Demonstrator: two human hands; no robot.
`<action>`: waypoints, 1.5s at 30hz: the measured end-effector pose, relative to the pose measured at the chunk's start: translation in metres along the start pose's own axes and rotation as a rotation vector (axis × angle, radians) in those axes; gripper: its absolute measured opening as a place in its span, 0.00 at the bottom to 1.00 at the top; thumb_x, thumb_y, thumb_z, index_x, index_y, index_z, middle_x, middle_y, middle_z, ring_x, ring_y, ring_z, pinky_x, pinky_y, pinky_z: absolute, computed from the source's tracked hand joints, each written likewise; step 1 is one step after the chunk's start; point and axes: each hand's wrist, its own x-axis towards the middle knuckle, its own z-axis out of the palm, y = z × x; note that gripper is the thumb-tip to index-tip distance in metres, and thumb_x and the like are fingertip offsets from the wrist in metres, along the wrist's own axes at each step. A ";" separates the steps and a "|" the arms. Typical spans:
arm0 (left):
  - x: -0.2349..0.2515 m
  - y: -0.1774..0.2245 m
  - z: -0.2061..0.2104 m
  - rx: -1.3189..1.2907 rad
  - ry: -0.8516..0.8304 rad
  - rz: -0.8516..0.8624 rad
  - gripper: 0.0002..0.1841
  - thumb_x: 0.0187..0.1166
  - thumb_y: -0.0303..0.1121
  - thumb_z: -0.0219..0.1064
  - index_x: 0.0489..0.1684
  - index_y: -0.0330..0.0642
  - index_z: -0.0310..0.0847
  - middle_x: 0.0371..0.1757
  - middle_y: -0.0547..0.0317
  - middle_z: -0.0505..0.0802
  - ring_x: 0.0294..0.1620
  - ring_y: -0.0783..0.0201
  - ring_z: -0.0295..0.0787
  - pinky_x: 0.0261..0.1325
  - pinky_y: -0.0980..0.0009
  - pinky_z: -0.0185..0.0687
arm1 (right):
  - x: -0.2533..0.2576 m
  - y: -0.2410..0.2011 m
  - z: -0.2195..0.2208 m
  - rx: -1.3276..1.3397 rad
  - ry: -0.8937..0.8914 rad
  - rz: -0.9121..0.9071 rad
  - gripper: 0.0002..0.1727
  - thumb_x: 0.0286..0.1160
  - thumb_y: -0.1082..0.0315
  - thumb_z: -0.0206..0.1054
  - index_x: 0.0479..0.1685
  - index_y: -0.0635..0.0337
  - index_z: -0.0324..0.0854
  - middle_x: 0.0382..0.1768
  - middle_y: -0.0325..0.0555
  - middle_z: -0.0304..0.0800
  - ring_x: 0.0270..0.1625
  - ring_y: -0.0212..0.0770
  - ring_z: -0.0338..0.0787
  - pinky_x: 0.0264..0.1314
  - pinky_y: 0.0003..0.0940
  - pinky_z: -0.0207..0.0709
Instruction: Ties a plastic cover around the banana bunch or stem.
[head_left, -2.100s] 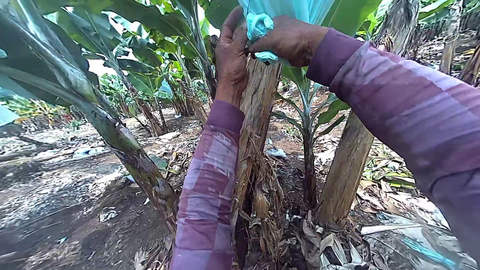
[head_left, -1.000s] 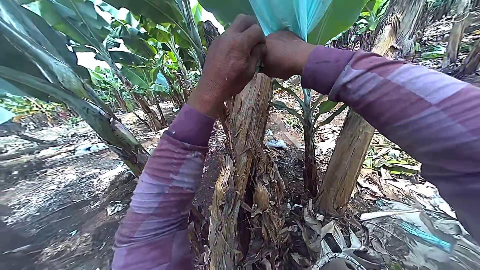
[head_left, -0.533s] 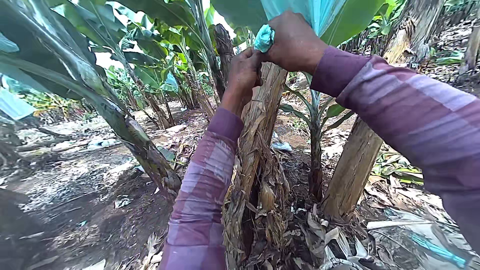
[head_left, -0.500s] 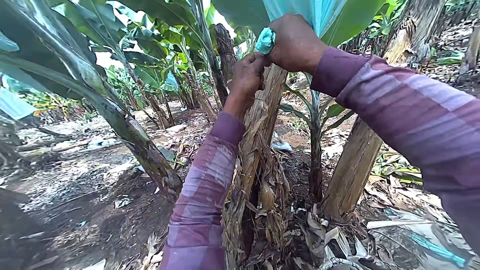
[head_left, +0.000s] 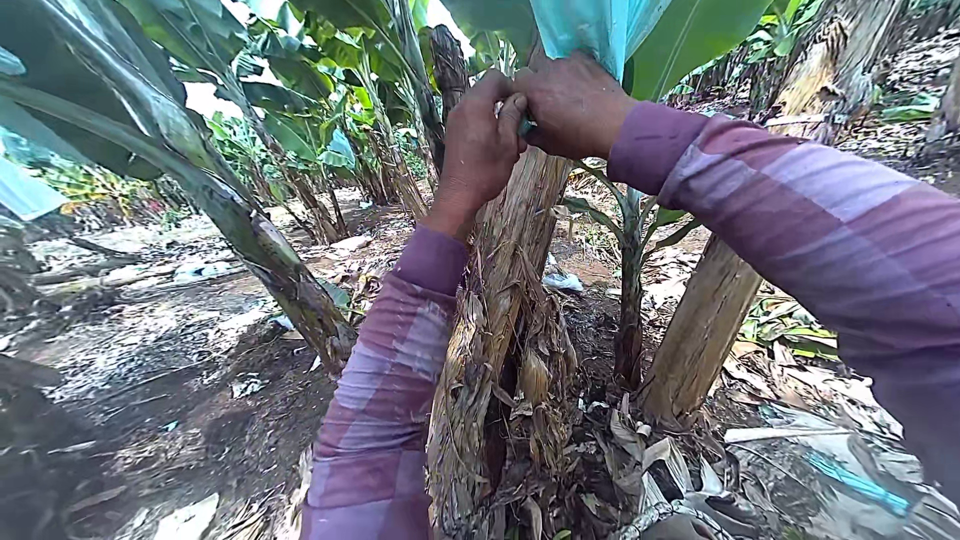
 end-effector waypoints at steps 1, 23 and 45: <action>0.000 -0.001 0.002 -0.151 -0.008 -0.068 0.11 0.92 0.32 0.54 0.57 0.35 0.77 0.46 0.54 0.90 0.33 0.68 0.92 0.40 0.70 0.93 | -0.002 0.001 -0.003 0.050 -0.027 -0.012 0.25 0.76 0.59 0.71 0.63 0.71 0.75 0.63 0.70 0.79 0.66 0.70 0.82 0.67 0.70 0.70; -0.017 -0.011 0.035 0.195 0.126 0.577 0.06 0.83 0.25 0.64 0.43 0.31 0.86 0.55 0.39 0.92 0.60 0.47 0.91 0.65 0.59 0.85 | -0.009 0.034 -0.072 0.108 -0.291 -0.142 0.01 0.77 0.77 0.68 0.41 0.66 0.85 0.30 0.46 0.82 0.33 0.39 0.79 0.39 0.39 0.74; -0.037 -0.011 0.067 0.350 0.191 0.783 0.06 0.80 0.19 0.62 0.40 0.32 0.86 0.55 0.39 0.93 0.58 0.45 0.92 0.64 0.60 0.86 | -0.006 0.028 -0.072 -0.066 -0.378 -0.156 0.13 0.86 0.66 0.60 0.45 0.61 0.90 0.32 0.49 0.87 0.38 0.46 0.85 0.42 0.52 0.74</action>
